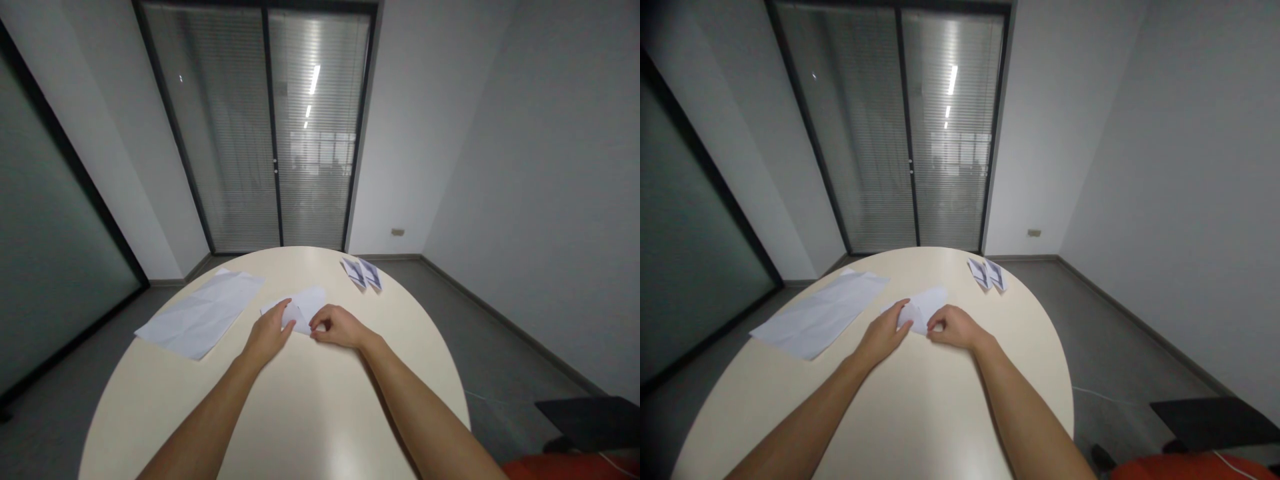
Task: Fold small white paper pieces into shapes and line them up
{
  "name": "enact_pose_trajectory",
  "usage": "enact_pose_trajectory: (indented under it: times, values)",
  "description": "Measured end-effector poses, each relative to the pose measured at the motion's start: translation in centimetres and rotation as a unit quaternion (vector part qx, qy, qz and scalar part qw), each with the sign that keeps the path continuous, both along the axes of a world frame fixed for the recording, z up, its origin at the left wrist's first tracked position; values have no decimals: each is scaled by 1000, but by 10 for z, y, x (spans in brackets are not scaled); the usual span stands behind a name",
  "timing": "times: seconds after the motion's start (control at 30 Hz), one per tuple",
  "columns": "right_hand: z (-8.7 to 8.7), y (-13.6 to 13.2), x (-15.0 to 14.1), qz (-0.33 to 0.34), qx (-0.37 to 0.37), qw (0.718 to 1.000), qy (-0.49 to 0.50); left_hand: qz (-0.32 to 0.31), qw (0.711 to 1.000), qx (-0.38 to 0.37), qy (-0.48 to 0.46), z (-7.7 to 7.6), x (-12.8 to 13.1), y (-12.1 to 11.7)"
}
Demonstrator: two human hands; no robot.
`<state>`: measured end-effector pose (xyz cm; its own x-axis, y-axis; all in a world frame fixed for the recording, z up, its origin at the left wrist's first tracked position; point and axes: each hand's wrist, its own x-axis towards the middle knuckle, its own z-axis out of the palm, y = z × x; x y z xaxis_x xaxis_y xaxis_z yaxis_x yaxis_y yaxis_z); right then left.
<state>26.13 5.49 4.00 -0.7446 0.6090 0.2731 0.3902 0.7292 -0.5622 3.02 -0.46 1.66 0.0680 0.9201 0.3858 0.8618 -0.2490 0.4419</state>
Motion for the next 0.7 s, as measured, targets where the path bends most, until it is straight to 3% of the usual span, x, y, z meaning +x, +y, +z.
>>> enact_pose_trajectory:
  times: [0.3,0.47,0.7]
  values:
    - [5,-6,-2,-22,-13,1000,18,0,1000,26,10,-7,-2,2]
    - [2,-4,-3,2,2,1000,25,14,997,37,69,2,-1,0]
    - [-7,3,-2,30,16,999,21,27,992,-27,119,14,8,-8]
